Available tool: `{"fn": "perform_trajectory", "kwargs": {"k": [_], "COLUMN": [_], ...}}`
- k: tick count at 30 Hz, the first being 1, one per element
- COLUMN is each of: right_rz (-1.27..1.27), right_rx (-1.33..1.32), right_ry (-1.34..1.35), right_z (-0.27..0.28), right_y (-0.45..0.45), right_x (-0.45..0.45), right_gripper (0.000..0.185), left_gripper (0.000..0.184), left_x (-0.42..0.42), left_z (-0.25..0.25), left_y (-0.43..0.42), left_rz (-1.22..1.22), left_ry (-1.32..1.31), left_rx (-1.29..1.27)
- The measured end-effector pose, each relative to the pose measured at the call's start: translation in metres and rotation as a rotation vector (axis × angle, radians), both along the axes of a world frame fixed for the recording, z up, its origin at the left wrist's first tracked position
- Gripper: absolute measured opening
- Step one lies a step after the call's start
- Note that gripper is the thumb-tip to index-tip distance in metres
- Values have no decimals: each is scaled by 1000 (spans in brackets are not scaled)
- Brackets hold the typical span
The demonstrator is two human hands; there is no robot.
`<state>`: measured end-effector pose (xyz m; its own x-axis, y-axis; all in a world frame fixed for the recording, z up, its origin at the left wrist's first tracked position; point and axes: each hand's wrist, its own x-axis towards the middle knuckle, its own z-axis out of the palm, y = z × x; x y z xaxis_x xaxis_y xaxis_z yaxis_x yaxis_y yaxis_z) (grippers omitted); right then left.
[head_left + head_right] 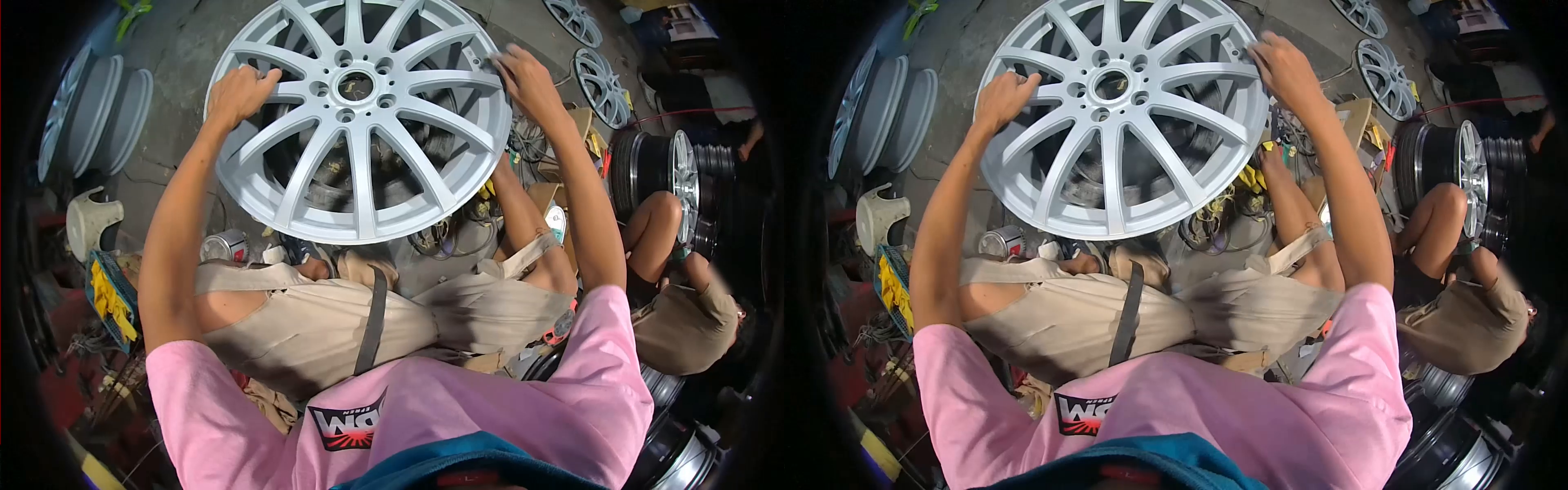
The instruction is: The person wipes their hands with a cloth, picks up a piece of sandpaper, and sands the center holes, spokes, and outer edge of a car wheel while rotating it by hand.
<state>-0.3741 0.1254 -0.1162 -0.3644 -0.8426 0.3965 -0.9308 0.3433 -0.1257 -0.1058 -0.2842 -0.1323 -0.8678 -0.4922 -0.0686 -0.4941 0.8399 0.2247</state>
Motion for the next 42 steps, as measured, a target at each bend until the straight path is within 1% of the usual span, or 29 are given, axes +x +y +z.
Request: {"fn": "perform_trajectory", "kwargs": {"k": [3,4,7,9,10,12,13,14,16,17,18,20,21,24,25,26,27,28,29,30,32,33,34,35,36,38,40,41,42], "right_rz": [6,9,-17,33,24,-185,-274,-272,-372,-359,-348,-262,-253,-109,-180,-159,-183,-210,-262,-256,-175,-176,-160,-141,-138,-157,-171,-184,-184], "right_rx": [-22,-24,100,281,279,300,214,212,36,15,4,-95,-108,-81,41,32,19,3,47,40,33,36,80,122,123,25,-7,-39,-42], "right_ry": [10,12,8,-222,-216,-546,-482,-476,-606,-495,-494,-350,-357,-202,-217,-223,-227,-231,-227,-233,-89,-90,-160,-230,-229,-228,-213,-196,-195], "right_z": [-5,-7,6,30,44,70,72,70,62,56,55,47,42,22,12,1,-10,-16,-14,-14,-11,-9,-7,-4,-4,-4,-8,-9,-10], "right_y": [-39,-39,-21,7,19,39,52,61,75,74,71,60,50,11,-2,-12,-19,-29,-36,-39,-37,-34,-30,-30,-29,-25,-27,-28,-27], "right_x": [-23,-23,-24,-9,-3,10,15,21,29,35,36,44,45,33,28,23,17,15,17,20,22,22,22,23,25,32,34,34,34], "right_gripper": [25,25,28,33,33,33,33,33,32,30,30,29,29,27,31,31,33,35,36,36,35,35,35,35,35,35,35,35,35], "left_gripper": [65,65,65,65,65,65,63,62,60,58,49,41,36,35,35,35,33,36,40,43,46,49,49,49,49,53,55,55,56], "left_x": [3,4,3,3,2,0,1,3,7,9,9,15,18,27,32,37,42,56,64,69,76,78,78,77,77,81,79,77,75], "left_z": [2,0,-4,-5,-3,-3,-5,-8,-10,-8,-6,2,7,27,34,43,50,55,49,46,46,47,48,55,59,40,13,7,2], "left_y": [-4,-4,-4,-5,-5,-7,-8,-8,-4,-2,0,10,18,39,46,54,64,79,83,89,99,107,114,122,127,129,122,122,121], "left_rz": [15,16,17,10,8,1,-8,-15,-26,-37,-56,-173,-203,-279,-271,-259,-178,-148,-182,-223,-190,-153,-150,-92,-35,-62,-68,-69,-36], "left_ry": [5,14,39,52,19,-6,13,30,95,152,155,243,311,404,313,221,67,99,122,146,159,175,175,56,-64,-41,-88,-88,-87], "left_rx": [21,19,20,12,12,4,5,7,25,46,49,19,-23,-148,-131,-115,-17,17,-3,-20,-34,-38,-33,74,179,208,370,369,576]}}
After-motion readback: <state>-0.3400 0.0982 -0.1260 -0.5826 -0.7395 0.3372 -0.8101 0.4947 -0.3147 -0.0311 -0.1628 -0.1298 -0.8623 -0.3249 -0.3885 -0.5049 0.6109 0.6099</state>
